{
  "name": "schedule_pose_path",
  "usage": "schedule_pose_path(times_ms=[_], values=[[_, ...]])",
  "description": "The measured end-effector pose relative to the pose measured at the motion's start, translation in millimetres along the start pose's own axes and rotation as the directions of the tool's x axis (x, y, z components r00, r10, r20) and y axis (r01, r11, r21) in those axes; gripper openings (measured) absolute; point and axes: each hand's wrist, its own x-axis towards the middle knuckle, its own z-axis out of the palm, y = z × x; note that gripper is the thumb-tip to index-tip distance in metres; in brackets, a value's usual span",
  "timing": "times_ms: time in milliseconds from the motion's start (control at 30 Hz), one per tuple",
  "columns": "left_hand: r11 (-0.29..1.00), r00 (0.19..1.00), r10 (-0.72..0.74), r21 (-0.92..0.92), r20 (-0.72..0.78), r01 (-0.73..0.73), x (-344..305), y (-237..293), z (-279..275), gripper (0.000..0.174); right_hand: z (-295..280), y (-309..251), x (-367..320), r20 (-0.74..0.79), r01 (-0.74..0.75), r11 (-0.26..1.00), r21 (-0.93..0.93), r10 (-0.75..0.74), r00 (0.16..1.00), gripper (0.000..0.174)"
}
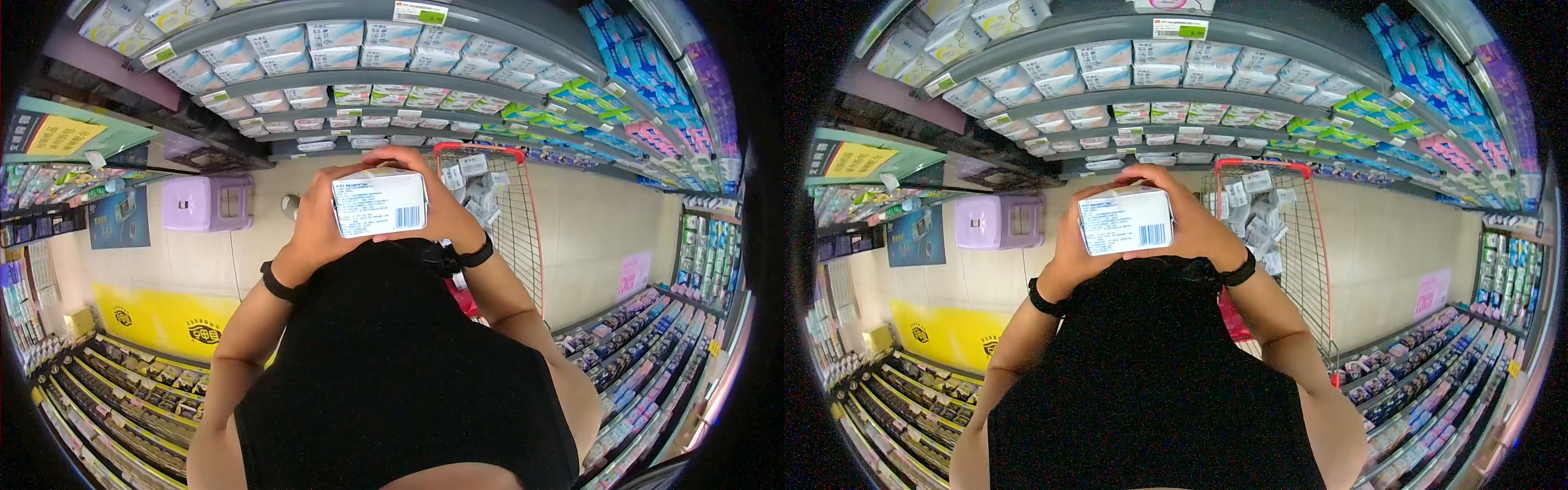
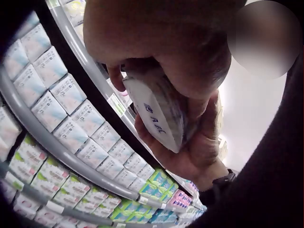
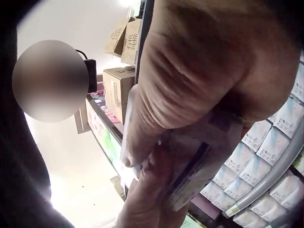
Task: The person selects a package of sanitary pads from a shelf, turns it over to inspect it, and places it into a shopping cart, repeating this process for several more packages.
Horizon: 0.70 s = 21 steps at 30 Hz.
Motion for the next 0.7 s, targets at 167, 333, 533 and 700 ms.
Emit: schedule_pose_path(times_ms=[167, 333, 533, 700], values=[[0.963, 0.996, -0.005, -0.268, 0.094, 0.030, 2.9, 0.0, 3.1, 0.086, -3.8, 3.9, -16.6, -0.002, 0.033, 0.997, -0.075, -0.034, 0.999, 0.088], [0.946, 0.987, 0.142, -0.303, 0.077, -0.112, 13.3, 5.2, 12.4, 0.092, -11.2, -9.8, -28.6, -0.042, 0.057, 0.982, -0.178, -0.065, 0.997, 0.076], [0.950, 0.985, 0.141, -0.293, 0.099, -0.106, 12.7, 1.6, 25.0, 0.084, -14.2, -11.5, -46.2, -0.137, 0.058, 0.986, -0.153, -0.079, 0.987, 0.075], [0.957, 0.979, 0.171, -0.255, 0.115, -0.137, 19.3, 9.8, 29.4, 0.073, -19.2, -11.3, -54.6, -0.168, 0.057, 0.985, -0.165, -0.085, 0.982, 0.068]])
